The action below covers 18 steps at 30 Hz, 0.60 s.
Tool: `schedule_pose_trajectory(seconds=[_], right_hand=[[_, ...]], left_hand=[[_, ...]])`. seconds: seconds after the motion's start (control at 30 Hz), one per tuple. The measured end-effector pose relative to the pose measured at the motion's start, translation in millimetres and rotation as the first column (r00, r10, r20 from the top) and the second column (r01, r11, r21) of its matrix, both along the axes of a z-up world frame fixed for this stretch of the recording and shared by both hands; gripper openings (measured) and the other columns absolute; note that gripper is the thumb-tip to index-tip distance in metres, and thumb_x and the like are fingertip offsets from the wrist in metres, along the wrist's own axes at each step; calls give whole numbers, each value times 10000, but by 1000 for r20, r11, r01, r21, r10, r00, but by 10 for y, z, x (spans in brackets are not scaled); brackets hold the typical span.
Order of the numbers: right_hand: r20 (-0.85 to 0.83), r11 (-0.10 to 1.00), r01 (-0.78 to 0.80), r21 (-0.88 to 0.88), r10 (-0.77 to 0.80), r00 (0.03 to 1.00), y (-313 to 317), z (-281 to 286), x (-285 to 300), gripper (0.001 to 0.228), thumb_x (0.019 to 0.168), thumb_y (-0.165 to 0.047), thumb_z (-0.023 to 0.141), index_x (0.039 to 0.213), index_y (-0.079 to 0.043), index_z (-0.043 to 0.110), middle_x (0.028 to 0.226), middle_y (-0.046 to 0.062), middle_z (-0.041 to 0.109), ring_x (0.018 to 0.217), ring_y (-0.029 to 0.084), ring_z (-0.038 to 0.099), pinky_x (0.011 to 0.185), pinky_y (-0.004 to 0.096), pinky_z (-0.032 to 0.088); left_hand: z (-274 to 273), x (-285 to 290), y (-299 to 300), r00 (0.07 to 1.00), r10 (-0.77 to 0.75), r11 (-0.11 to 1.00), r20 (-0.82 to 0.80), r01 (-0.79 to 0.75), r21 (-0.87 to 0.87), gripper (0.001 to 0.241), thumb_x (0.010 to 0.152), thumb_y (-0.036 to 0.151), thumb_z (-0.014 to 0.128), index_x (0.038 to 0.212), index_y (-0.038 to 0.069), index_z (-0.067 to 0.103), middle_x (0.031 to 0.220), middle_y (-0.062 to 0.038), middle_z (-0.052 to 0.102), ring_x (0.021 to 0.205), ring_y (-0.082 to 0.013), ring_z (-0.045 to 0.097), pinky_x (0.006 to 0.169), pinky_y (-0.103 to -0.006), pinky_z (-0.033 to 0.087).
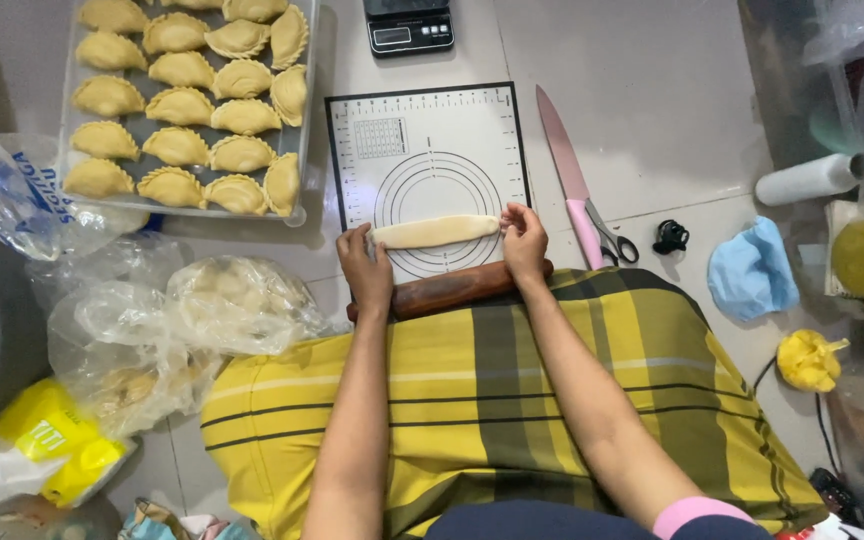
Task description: Rolling out small portions of dough into flat circles using a rolling pin on a silicone mat.
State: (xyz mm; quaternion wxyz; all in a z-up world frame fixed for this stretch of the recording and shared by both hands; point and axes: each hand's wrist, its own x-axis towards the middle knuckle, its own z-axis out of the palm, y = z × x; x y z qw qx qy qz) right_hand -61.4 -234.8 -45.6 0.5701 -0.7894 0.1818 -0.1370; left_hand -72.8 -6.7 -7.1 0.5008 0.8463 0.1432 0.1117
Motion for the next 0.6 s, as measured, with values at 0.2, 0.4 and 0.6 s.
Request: schedule_pose_trajectory(seconds=[0.2, 0.4, 0.6], right_hand=[[58, 686, -17, 728, -36, 998, 49, 534, -37, 339, 841, -49, 356, 1171, -37, 437, 1154, 162, 502, 1053, 268, 516, 849, 386, 454], [92, 289, -86, 953, -6, 996, 23, 689, 2, 410, 848, -314, 385, 1193, -94, 415, 1241, 165, 428, 1087, 328, 484, 772, 530, 493], [153, 259, -173, 950, 93, 984, 46, 740, -10, 443, 864, -339, 362, 1251, -127, 331, 1304, 155, 346, 1108, 337, 458, 660, 492, 538]], left_hand=[[-15, -16, -17, 999, -53, 999, 10, 53, -4, 368, 670, -98, 575, 1025, -17, 522, 971, -135, 438, 912, -334, 513, 778, -368, 460], [-32, -33, -41, 997, -78, 994, 18, 76, 72, 462, 645, -90, 599, 1087, -4, 496, 989, -144, 439, 964, -361, 470, 834, -434, 397], [-42, -30, -37, 988, -141, 984, 57, 134, 117, 488, 639, -80, 602, 1106, -20, 473, 987, -173, 458, 983, -396, 436, 864, -476, 339]])
